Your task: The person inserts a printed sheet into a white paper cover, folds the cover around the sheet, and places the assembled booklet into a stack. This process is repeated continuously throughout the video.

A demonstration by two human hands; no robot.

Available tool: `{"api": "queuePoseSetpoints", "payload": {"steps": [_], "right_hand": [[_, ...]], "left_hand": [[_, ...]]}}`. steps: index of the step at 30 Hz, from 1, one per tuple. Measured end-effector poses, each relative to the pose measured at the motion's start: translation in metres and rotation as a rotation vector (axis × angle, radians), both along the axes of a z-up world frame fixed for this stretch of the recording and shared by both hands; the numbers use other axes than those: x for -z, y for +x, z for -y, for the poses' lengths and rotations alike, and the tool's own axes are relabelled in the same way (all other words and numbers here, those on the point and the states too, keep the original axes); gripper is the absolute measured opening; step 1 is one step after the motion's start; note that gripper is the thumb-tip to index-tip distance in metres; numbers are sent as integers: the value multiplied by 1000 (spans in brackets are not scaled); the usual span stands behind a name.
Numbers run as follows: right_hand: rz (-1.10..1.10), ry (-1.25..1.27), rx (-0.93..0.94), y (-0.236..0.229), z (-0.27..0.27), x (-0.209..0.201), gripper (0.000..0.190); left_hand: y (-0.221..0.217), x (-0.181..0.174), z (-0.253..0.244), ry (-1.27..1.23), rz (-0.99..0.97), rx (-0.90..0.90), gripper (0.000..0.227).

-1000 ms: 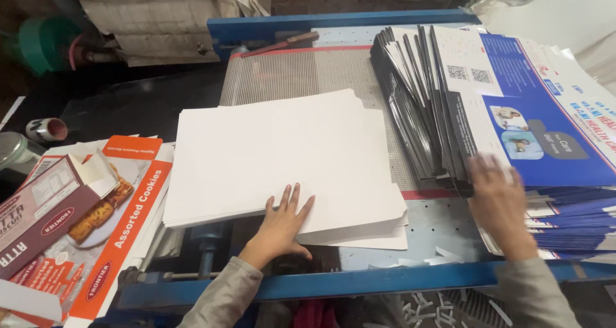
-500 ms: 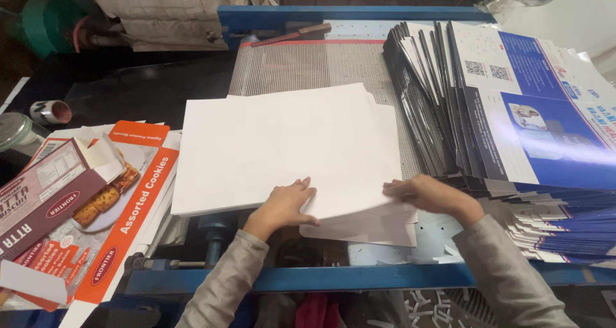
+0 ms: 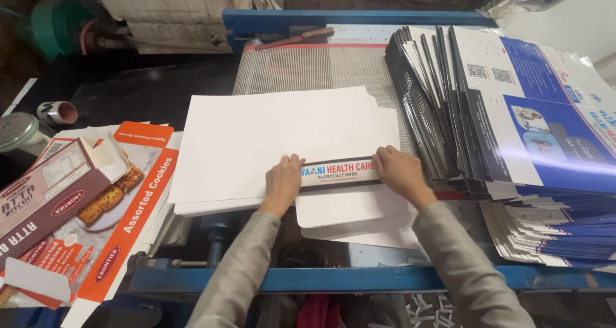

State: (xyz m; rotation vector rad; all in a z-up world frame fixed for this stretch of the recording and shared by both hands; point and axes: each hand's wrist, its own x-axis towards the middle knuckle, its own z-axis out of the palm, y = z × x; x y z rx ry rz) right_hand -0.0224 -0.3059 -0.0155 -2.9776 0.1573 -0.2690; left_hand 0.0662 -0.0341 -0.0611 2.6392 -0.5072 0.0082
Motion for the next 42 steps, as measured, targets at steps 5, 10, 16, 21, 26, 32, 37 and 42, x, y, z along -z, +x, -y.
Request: {"api": "queuePoseSetpoints", "payload": {"steps": [5, 10, 16, 21, 26, 32, 37, 42], "right_hand": [[146, -308, 47, 36, -26, 55, 32], [378, -172, 12, 60, -38, 94, 40], [258, -304, 146, 42, -8, 74, 46], [69, -74, 291, 12, -9, 34, 51], [230, 354, 261, -41, 10, 31, 33], [557, 666, -168, -72, -10, 23, 9], [467, 257, -560, -52, -78, 30, 22], [289, -44, -683, -9, -143, 40, 21]], "left_hand": [[5, 46, 74, 91, 285, 139, 53], [6, 61, 125, 146, 326, 114, 54], [11, 43, 49, 161, 297, 30, 58], [-6, 22, -28, 38, 318, 183, 70], [-25, 4, -52, -350, -51, 206, 67], [31, 46, -41, -551, 144, 2, 34], [89, 66, -56, -225, 365, 45, 67], [30, 33, -50, -156, 276, 25, 58]]}}
